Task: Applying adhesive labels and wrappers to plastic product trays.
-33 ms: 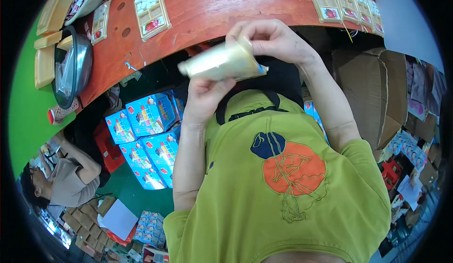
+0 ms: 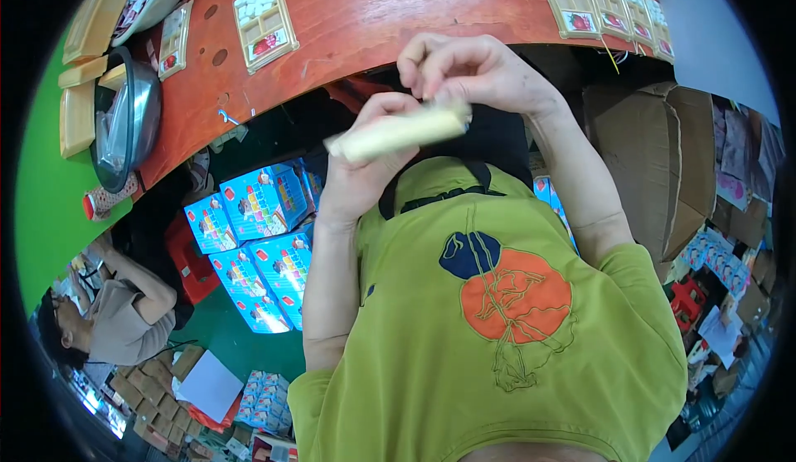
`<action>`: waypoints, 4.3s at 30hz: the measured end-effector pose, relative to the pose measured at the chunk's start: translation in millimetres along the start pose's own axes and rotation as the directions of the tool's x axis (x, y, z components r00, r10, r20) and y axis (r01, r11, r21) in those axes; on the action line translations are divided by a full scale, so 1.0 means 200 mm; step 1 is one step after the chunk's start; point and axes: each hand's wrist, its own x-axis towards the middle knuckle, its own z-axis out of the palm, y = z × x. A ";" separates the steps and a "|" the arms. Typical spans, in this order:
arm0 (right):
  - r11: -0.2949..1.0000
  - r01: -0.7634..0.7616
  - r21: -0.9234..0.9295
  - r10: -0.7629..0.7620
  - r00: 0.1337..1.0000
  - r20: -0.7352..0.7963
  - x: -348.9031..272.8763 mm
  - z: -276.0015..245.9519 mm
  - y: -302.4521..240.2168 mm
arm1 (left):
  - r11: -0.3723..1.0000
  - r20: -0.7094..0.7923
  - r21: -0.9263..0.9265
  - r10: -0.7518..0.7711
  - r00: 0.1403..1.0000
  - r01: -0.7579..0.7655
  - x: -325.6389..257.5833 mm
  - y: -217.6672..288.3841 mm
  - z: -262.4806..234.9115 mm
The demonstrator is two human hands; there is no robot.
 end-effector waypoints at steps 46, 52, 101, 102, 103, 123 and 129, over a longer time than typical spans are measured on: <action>0.962 -0.185 0.203 0.240 0.926 -0.291 -0.12 0.23 -0.12 | 0.806 -0.177 0.582 0.257 0.950 -0.109 0.09 0.05 0.04; 0.982 -0.178 0.064 0.184 0.822 -0.539 0.26 0.23 0.04 | 0.916 -0.328 0.386 0.246 0.912 -0.108 0.35 0.07 -0.03; 0.236 -0.150 -0.960 -0.437 0.866 -0.243 0.68 -0.42 -0.02 | 0.985 -0.738 0.172 0.147 0.658 -0.027 1.71 0.47 -1.06; 0.235 -0.155 -0.960 -0.436 0.866 -0.246 0.68 -0.44 -0.02 | 0.992 -0.746 0.122 0.105 0.658 -0.020 1.74 0.48 -1.03; 0.246 -0.146 -0.958 -0.426 0.872 -0.242 0.69 -0.45 -0.03 | 0.993 -0.745 0.121 0.103 0.659 -0.018 1.76 0.50 -1.01; -0.240 -0.050 -0.970 -0.563 0.821 0.097 1.50 -0.70 -0.38 | -0.099 0.092 0.995 0.895 0.436 -0.007 1.13 0.84 -0.67; -0.346 0.214 -0.914 -0.499 0.783 0.372 1.69 -0.55 -0.48 | 0.627 -0.305 0.746 0.622 0.721 -0.225 1.07 0.74 -0.75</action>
